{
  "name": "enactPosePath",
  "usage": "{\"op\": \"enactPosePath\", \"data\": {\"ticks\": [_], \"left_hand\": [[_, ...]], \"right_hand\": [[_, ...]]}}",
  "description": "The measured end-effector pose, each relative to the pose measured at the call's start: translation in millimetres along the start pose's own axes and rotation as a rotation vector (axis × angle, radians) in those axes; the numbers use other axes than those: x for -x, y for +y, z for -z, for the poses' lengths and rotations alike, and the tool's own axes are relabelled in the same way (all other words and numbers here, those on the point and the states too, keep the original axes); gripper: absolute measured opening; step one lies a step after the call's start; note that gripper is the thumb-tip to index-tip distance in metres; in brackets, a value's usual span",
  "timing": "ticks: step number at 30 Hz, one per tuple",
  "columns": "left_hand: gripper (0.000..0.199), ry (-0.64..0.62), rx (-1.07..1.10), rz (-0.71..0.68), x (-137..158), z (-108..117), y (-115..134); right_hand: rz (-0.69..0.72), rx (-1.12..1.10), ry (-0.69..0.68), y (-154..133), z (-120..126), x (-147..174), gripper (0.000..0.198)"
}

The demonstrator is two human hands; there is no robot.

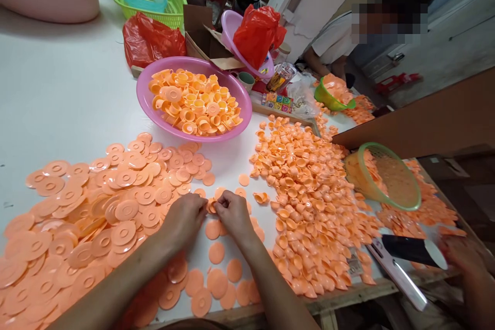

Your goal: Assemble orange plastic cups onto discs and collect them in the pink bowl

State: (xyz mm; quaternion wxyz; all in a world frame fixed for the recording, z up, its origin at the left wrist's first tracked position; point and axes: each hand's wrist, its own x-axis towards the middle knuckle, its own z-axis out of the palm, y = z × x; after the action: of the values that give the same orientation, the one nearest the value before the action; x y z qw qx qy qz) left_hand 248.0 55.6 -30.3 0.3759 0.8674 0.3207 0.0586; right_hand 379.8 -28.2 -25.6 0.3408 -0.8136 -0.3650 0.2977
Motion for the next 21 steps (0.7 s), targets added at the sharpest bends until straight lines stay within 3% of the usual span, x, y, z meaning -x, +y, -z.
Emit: {"op": "enactPosePath", "data": {"ticks": [7, 12, 17, 21], "left_hand": [[0.015, -0.01, 0.225, 0.24, -18.3, -3.7, 14.3], [0.019, 0.043, 0.327, 0.244, -16.1, -13.0, 10.5], [0.017, 0.037, 0.328, 0.224, -13.2, -8.8, 13.2], [0.014, 0.071, 0.287, 0.296, -7.6, -7.5, 17.3]], "right_hand": [[0.013, 0.042, -0.028, -1.0, 1.5, -2.0, 0.012], [0.031, 0.057, 0.015, -2.1, -4.5, -3.8, 0.019], [-0.004, -0.008, 0.083, 0.8, -13.2, 1.1, 0.014], [0.093, -0.099, -0.011, 7.4, 1.4, 7.3, 0.016]]}}
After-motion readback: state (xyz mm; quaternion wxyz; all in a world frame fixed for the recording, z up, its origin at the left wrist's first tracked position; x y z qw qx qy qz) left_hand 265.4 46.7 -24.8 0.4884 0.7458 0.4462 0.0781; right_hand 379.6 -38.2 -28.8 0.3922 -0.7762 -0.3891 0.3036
